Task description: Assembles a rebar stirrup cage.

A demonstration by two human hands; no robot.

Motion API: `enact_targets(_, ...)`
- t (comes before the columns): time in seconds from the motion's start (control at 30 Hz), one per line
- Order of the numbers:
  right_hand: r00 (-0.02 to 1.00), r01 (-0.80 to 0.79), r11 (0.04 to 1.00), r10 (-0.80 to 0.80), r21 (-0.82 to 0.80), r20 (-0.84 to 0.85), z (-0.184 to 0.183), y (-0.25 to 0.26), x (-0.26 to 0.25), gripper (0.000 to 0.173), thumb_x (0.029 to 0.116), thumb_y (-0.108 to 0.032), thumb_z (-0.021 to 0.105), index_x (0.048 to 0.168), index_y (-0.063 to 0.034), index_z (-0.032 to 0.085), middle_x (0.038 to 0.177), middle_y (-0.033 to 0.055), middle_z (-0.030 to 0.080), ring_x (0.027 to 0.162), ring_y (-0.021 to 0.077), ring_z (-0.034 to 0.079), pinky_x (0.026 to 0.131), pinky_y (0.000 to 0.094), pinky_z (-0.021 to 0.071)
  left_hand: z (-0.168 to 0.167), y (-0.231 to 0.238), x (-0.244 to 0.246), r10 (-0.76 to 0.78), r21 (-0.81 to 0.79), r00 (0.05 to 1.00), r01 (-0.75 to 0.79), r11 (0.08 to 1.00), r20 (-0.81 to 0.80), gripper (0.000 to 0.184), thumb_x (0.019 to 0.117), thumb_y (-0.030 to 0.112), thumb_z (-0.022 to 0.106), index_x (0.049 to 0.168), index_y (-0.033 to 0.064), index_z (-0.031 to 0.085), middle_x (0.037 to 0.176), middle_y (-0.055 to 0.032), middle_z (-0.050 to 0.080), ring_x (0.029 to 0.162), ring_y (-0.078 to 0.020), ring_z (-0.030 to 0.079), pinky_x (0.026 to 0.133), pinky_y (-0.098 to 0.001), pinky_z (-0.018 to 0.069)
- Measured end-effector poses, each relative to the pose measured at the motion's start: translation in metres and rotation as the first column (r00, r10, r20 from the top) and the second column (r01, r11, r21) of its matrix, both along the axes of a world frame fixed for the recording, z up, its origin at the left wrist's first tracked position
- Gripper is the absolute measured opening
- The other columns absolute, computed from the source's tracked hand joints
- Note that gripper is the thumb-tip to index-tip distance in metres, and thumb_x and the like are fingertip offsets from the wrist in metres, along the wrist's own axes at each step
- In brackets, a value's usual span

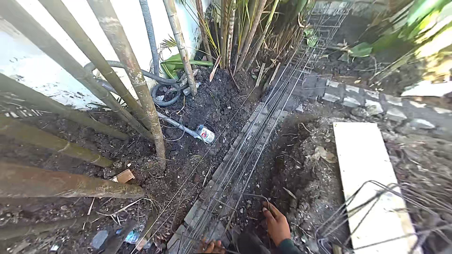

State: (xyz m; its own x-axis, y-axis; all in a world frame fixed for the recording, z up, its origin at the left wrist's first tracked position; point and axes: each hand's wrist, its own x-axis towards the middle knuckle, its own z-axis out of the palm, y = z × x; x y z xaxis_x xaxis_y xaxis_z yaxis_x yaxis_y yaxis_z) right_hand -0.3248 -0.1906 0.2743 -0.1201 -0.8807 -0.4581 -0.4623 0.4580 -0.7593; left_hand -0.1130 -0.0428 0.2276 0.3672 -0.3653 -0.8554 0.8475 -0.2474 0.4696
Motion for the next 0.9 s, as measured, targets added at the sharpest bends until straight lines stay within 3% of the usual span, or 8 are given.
enact_targets(0.03,1.0,0.02,1.0,-0.02,-0.004,0.014,0.004,0.002,-0.002,0.035,0.1034,-0.014,0.053,0.133,-0.0024,0.066,0.11,0.018,0.073,0.088,0.0252,0.069,0.081,0.0489,0.0556,-0.001,-0.001,0.0,-0.001,-0.021,1.0,0.001,1.0,-0.017,0.044,0.1066,0.001,0.038,0.148,0.009,0.025,0.105,-0.0156,0.061,0.078,-0.0261,0.067,0.069,-0.0462,0.0584)
enact_targets(0.07,0.998,0.049,0.999,-0.049,-0.003,0.048,0.007,0.004,-0.005,0.034,0.1036,-0.014,0.053,0.133,-0.0023,0.065,0.093,0.0144,0.07,0.067,0.0197,0.061,0.064,0.0429,0.0528,-0.002,-0.003,0.001,-0.009,-0.038,0.999,0.007,0.999,-0.039,0.043,0.1075,0.003,0.036,0.149,0.01,0.026,0.105,-0.014,0.059,0.079,-0.0252,0.067,0.07,-0.0455,0.058)
enact_targets(0.1,0.992,0.079,0.997,-0.079,0.009,0.095,0.011,0.007,-0.007,0.034,0.1039,-0.013,0.053,0.133,-0.0021,0.064,0.08,0.0106,0.064,0.055,0.016,0.053,0.053,0.0383,0.0483,-0.003,-0.005,0.003,-0.015,-0.043,0.998,0.013,0.999,-0.06,0.042,0.1078,0.005,0.036,0.148,0.0107,0.027,0.104,-0.0134,0.059,0.079,-0.0251,0.066,0.07,-0.0454,0.058)
enact_targets(0.17,0.977,0.129,0.991,-0.133,0.036,0.169,0.023,0.009,-0.011,0.033,0.1051,-0.012,0.052,0.135,-0.0012,0.062,0.066,0.006,0.057,0.045,0.0127,0.047,0.044,0.0331,0.0449,-0.002,-0.013,0.006,-0.034,-0.047,0.995,0.03,0.998,-0.091,0.04,0.108,0.008,0.037,0.147,0.0119,0.031,0.102,-0.0129,0.06,0.078,-0.0253,0.066,0.07,-0.0454,0.0579)
enact_targets(0.33,0.962,0.17,0.985,-0.172,0.026,0.212,0.039,-0.007,-0.021,0.035,0.106,-0.01,0.051,0.138,0.0016,0.058,0.064,0.0054,0.056,0.043,0.012,0.049,0.042,0.0315,0.046,0.011,-0.046,-0.001,-0.067,-0.068,0.992,0.06,0.996,-0.107,0.042,0.1089,0.01,0.038,0.15,0.0126,0.03,0.101,-0.0121,0.059,0.079,-0.0242,0.066,0.069,-0.0433,0.0574)
enact_targets(0.5,0.962,0.13,0.991,-0.132,0.027,0.24,0.037,-0.06,-0.028,0.035,0.1058,-0.011,0.05,0.138,0.0007,0.058,0.059,0.0042,0.055,0.041,0.0126,0.049,0.04,0.0327,0.0468,0.006,-0.094,-0.014,-0.02,-0.045,0.995,0.016,0.999,-0.1,0.046,0.1089,0.011,0.038,0.153,0.0143,0.028,0.102,-0.0124,0.06,0.078,-0.0233,0.066,0.067,-0.0406,0.0564)
enact_targets(0.73,0.962,-0.083,0.991,0.051,0.108,0.268,0.006,-0.208,-0.033,0.038,0.1067,-0.011,0.05,0.142,0.0021,0.054,0.06,0.0049,0.055,0.041,0.0128,0.05,0.041,0.0328,0.0482,-0.029,-0.195,-0.042,0.138,0.001,0.988,-0.138,0.99,-0.065,0.04,0.1091,0.015,0.04,0.148,0.0129,0.033,0.098,-0.0109,0.061,0.076,-0.0217,0.065,0.065,-0.0383,0.0554)
enact_targets(0.9,0.934,-0.276,0.936,0.208,0.22,0.29,0.005,-0.317,-0.031,0.038,0.1074,-0.01,0.049,0.144,0.0,0.052,0.061,0.0057,0.055,0.044,0.0147,0.053,0.042,0.0336,0.0502,-0.014,-0.257,-0.068,0.314,0.043,0.949,-0.313,0.949,-0.016,0.046,0.1087,0.012,0.043,0.153,0.0106,0.03,0.102,-0.0147,0.062,0.077,-0.0236,0.066,0.067,-0.0399,0.0566)
